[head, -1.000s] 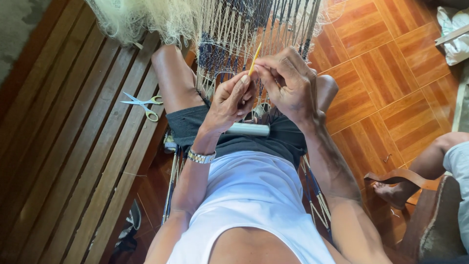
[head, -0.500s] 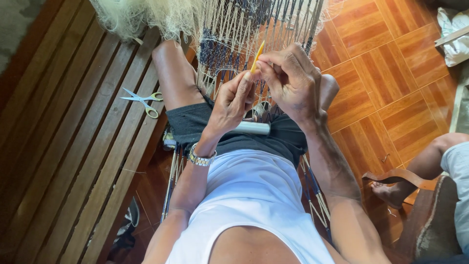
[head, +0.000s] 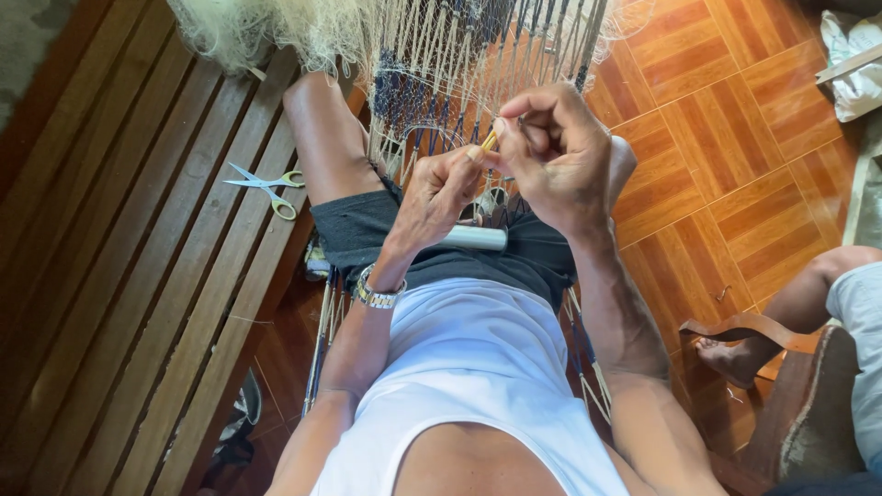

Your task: Weaving or repairing a fishing net using a wooden shuttle and line.

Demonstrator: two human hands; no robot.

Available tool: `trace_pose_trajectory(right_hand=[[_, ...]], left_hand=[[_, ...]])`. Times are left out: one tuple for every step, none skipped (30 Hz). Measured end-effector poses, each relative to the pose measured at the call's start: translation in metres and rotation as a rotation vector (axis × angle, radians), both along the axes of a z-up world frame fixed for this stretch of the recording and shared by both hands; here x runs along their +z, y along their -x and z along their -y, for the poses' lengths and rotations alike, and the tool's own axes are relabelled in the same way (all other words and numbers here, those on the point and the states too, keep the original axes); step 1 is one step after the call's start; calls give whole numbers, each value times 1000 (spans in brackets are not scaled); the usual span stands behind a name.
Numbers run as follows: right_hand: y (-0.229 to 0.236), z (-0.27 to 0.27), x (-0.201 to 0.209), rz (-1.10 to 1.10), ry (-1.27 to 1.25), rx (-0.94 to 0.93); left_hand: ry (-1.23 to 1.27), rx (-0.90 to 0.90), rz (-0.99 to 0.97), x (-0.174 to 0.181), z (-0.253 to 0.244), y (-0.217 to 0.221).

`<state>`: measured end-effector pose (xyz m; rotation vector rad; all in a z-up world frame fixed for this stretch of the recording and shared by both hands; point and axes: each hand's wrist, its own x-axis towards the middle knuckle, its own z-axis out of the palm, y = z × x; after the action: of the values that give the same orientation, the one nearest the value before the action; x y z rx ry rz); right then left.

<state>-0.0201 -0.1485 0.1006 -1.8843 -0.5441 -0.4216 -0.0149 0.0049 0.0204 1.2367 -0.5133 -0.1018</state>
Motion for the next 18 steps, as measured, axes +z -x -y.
trace_pose_trajectory(right_hand=[[0,1,-3,0,0,0],[-1,2,-5,-22,-39,-15],[-1,3,-8,-46,-78,-27],[-1,6,-12,-47,-77,-24],[-1,9,-16,14,-16,-113],[-1,12,-20,74,45,-202],[0,16,-27,73,47,-196],[1,19,-34,78,46,-133],[2,22,-42,82,44,-67],[8,17,-46,81,45,-58],[14,12,-49,71,68,-43],[19,8,-53,61,91,-27],[24,2,-52,61,91,-21],[28,-3,-52,35,92,-7],[33,-9,-52,8,90,7],[34,-10,-53,6,89,11],[35,-11,-55,-5,99,43],[35,-13,-56,-16,109,76]], left_hand=[[0,0,0,1,3,-1],[67,-41,-42,3,6,-2],[134,-80,-84,4,9,-2],[135,-78,-84,0,10,-4],[223,-99,-95,-4,10,-7],[310,-120,-106,-9,11,-9],[313,-115,-107,-10,11,-11],[319,14,-114,-12,10,-13],[324,145,-122,-14,9,-15],[325,153,-122,-21,11,-19],[379,227,-131,-28,13,-24],[434,301,-139,-35,15,-29],[434,307,-139,-30,13,-29],[542,277,-210,-26,12,-28],[648,245,-281,-22,10,-27],[647,250,-281,-27,9,-29],[729,205,-292,-31,8,-31],[811,159,-302,-36,8,-33]])
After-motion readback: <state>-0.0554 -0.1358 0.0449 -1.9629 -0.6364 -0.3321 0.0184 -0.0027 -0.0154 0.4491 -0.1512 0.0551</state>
